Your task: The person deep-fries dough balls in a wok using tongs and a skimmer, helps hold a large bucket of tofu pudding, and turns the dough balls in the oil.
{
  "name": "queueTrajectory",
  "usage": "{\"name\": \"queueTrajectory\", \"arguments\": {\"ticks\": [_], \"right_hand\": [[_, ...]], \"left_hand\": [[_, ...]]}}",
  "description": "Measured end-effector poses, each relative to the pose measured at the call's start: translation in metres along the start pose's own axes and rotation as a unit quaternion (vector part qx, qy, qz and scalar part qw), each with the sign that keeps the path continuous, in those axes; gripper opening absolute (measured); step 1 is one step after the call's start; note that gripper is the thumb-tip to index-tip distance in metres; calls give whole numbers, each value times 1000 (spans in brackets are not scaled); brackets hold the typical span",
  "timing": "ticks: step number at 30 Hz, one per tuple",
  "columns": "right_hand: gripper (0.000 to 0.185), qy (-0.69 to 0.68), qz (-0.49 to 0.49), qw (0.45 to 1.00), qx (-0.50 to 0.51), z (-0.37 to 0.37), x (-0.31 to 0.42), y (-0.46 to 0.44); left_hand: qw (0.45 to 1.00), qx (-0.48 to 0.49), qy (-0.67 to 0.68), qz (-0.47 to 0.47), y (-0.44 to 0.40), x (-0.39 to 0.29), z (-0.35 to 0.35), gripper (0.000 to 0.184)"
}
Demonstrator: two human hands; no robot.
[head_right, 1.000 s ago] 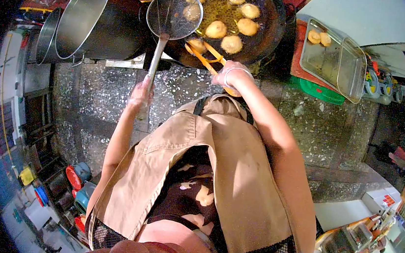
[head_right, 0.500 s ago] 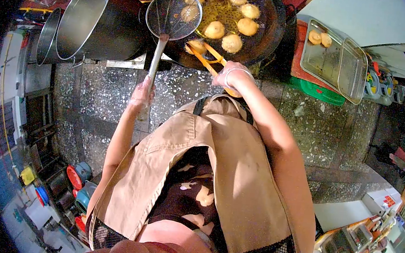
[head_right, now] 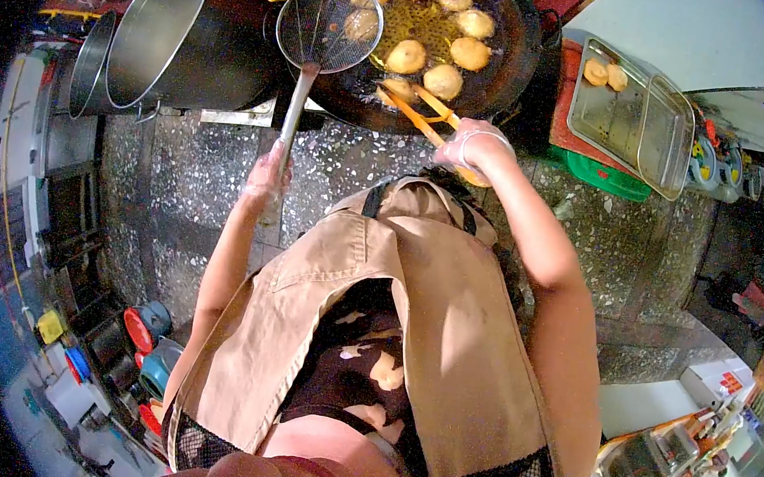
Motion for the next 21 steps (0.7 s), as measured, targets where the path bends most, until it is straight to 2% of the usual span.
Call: {"name": "queueTrajectory", "arguments": {"ticks": [7,10,14,21], "right_hand": [[53,27,2,999,-39,13,-24,8],[53,12,-3,1000,-23,9,-23,5],[52,-8,-4,1000,-8,4,-10,4],[51,11,9,999,-39,4,22,-6]], "left_hand": [[1000,18,1,-11,2,-3,-1,60],[1000,16,8,-3,0,-1,0,60],[999,19,26,8,-7,5,0,60],[999,24,27,-5,-14,9,-2,59]]}}
Point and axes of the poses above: each hand's wrist, its own y-axis away from the middle knuckle, its own z-axis out of the back of the hand, x = y × z, the point moved 10 cm from there along -y, towards the middle knuckle, and after that the axes turned 13 degrees about z, right-handed, at the moved point
